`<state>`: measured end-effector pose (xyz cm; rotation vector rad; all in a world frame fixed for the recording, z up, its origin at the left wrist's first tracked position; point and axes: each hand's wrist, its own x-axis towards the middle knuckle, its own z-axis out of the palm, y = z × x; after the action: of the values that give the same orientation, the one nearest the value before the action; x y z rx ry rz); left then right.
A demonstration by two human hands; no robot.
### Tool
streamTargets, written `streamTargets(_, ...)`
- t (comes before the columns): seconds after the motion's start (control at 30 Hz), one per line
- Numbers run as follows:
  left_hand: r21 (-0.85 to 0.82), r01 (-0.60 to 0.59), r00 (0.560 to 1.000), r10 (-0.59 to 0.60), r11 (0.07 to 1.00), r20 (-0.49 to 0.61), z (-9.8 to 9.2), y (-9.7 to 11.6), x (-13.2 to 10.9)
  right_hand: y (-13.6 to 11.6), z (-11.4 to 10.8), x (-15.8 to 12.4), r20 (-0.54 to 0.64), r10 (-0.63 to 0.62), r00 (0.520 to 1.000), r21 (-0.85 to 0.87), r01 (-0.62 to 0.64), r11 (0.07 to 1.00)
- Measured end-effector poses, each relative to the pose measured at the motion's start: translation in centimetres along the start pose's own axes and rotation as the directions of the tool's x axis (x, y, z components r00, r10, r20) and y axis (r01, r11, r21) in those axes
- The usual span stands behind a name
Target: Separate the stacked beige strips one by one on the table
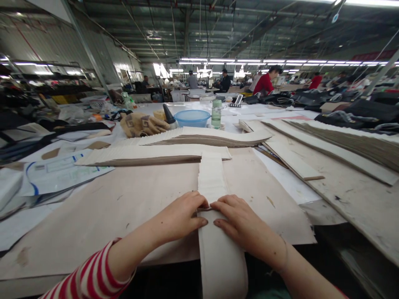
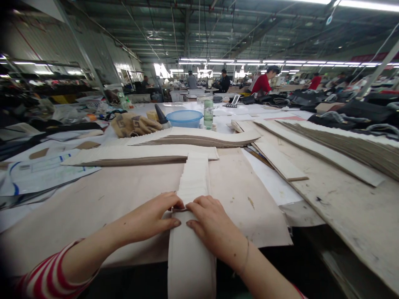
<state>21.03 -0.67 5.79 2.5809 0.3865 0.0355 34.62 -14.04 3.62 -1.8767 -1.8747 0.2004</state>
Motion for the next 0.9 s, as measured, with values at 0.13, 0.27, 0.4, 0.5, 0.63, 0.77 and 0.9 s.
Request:
streamTargets(0.13, 0.056, -0.014, 1.0, 0.014, 0.998, -0.005, 0.1, 0.1, -0.2, 0.0, 0.0, 0.0, 0.0, -0.007, 1.0, 0.019, 0.007, 1.0)
streamTargets(0.27, 0.086, -0.034, 0.999, 0.035, 0.996, -0.012, 0.1, 0.2, -0.3, 0.1, -0.1, 0.0, 0.024, -0.023, 0.999, -0.003, 0.023, 1.0)
streamTargets(0.4, 0.101, -0.033, 0.999, 0.033, 0.994, 0.0, 0.2, 0.2, -0.5, 0.1, -0.1, 0.2, 0.051, -0.038, 0.998, -0.042, 0.04, 0.998)
streamTargets(0.5, 0.129, -0.04, 0.999, 0.04, 0.991, -0.003, 0.2, 0.3, -0.7, 0.1, 0.1, 0.3, 0.045, -0.065, 0.997, -0.086, 0.069, 0.994)
streamTargets(0.63, 0.203, -0.053, 0.998, 0.055, 0.978, -0.005, 0.7, 0.4, -1.0, 0.1, 0.5, 0.1, 0.02, -0.104, 0.994, -0.167, 0.106, 0.98)
streamTargets(0.77, 0.327, -0.046, 0.997, 0.064, 0.944, -0.045, 2.1, 0.1, -1.5, 0.0, 0.8, -0.2, 0.007, -0.133, 0.991, -0.255, 0.131, 0.958)
streamTargets(0.9, 0.403, -0.077, 0.979, 0.145, 0.912, -0.14, 3.9, -0.6, -2.3, -0.1, 1.0, -0.4, 0.001, -0.149, 0.989, -0.307, 0.142, 0.941)
